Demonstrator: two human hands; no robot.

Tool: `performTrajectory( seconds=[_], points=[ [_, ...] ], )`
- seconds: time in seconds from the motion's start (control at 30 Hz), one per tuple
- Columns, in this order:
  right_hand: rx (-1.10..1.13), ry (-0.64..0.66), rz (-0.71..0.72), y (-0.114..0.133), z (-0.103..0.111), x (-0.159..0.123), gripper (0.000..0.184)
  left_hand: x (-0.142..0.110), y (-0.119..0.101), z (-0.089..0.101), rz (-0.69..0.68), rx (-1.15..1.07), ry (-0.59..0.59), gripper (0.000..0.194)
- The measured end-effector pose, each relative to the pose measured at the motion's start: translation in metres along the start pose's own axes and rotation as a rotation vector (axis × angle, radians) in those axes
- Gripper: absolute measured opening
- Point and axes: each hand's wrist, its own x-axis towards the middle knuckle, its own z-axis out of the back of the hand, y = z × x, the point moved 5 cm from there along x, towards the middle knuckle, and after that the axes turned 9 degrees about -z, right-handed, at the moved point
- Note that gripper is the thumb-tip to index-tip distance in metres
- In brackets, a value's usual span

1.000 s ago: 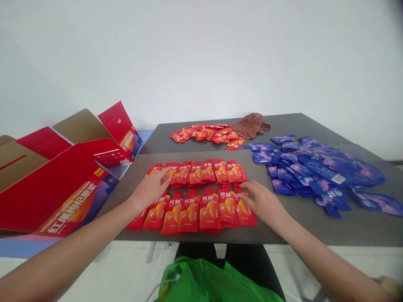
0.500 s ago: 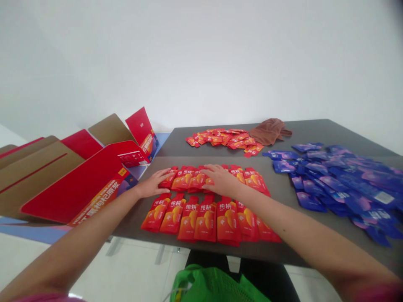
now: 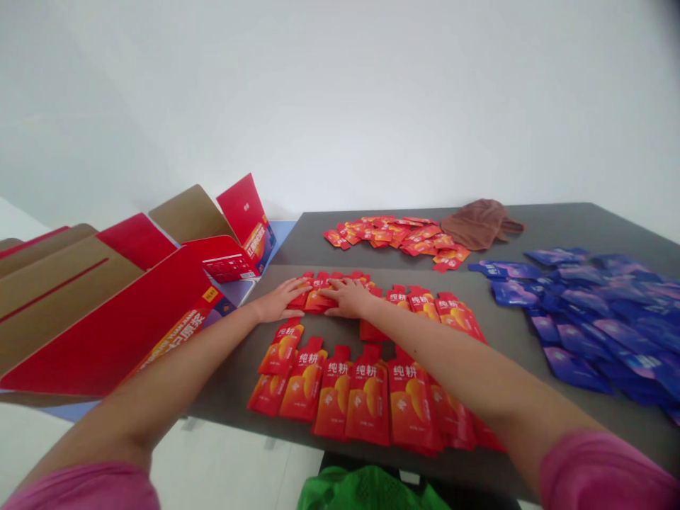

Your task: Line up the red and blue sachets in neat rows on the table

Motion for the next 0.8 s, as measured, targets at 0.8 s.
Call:
performTrajectory(
  seconds=[0.8],
  points=[
    [0.087,-0.162,0.015,-0.051,0.049,-0.035,0.072,-0.087,-0.083,-0.017,0.140,-0.158,-0.076,0.045]
  ],
)
